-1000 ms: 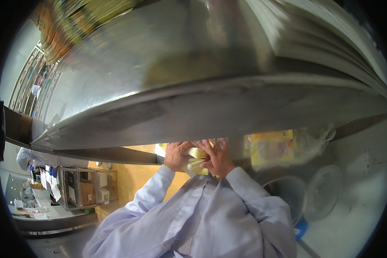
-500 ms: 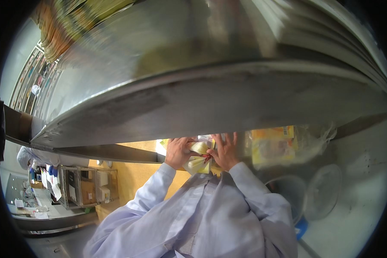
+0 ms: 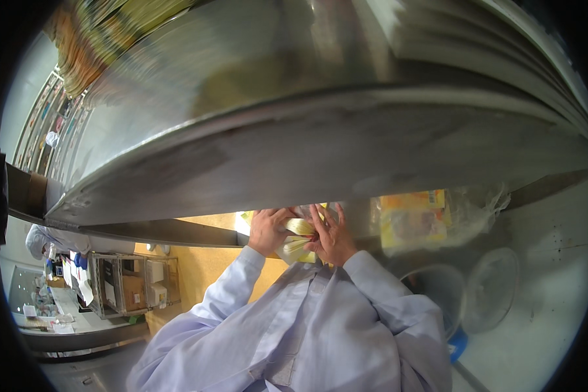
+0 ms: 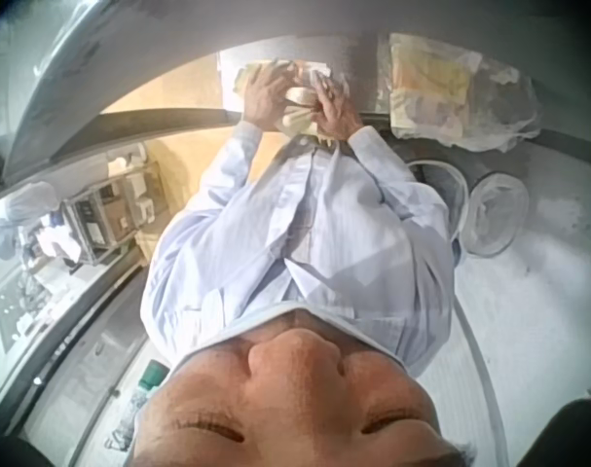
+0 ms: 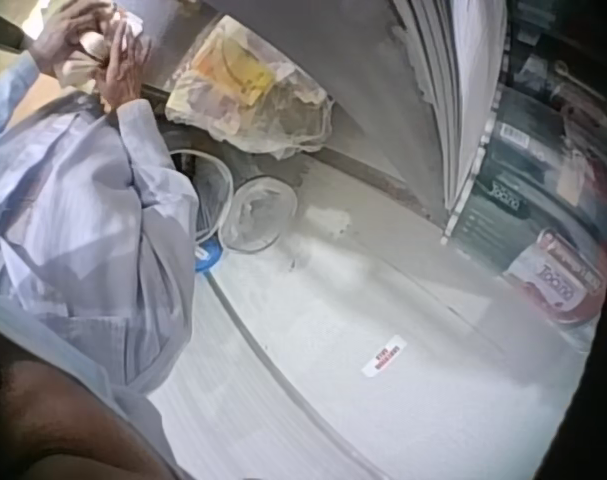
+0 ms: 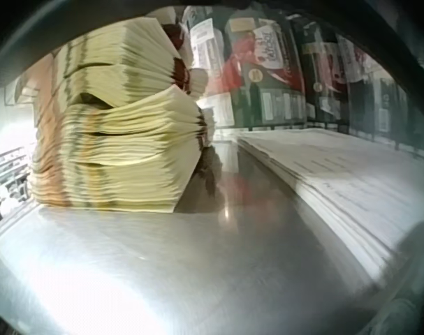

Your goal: The person repeatedly picks up small yellow and white packages from a stainless steel table, folds the edges of the packaging, and places them into a clear plastic bag. The process is repeated for multiple items in a continuous loop.

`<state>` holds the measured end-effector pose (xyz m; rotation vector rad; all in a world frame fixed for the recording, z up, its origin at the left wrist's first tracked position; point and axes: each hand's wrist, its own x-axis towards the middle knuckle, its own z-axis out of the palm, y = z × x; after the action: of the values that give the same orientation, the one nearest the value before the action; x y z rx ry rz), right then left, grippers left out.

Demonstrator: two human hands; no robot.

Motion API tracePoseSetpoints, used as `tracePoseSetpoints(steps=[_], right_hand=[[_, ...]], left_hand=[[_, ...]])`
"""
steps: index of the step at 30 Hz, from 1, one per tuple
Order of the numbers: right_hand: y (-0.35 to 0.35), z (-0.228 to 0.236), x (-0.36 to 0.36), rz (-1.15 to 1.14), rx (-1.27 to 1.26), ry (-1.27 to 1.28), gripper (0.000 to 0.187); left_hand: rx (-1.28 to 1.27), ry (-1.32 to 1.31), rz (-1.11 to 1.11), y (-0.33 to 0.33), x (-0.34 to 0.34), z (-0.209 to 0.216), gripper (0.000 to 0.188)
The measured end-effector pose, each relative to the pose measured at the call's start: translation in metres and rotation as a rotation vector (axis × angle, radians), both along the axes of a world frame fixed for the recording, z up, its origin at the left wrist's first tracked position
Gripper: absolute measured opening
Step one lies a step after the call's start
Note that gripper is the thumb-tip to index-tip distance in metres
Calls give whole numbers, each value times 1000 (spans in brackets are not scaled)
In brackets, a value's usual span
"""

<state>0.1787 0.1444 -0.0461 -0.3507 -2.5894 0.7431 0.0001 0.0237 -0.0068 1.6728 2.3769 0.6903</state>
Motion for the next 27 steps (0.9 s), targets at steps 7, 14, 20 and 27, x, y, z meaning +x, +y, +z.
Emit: tracePoseSetpoints(steps=[7, 14, 20, 27], right_hand=[[12, -4, 0, -126, 15, -236, 81], [7, 2, 0, -28, -17, 85, 76], [4, -7, 0, -37, -28, -28, 70], [15, -25, -3, -184, -66, -76, 72]], left_hand=[[-15, -31, 27, 4, -1, -4, 33], [-57, -70, 31, 3, -1, -2, 30], [98, -35, -30, 9, 3, 4, 32], [84, 34, 8, 6, 2, -5, 33]])
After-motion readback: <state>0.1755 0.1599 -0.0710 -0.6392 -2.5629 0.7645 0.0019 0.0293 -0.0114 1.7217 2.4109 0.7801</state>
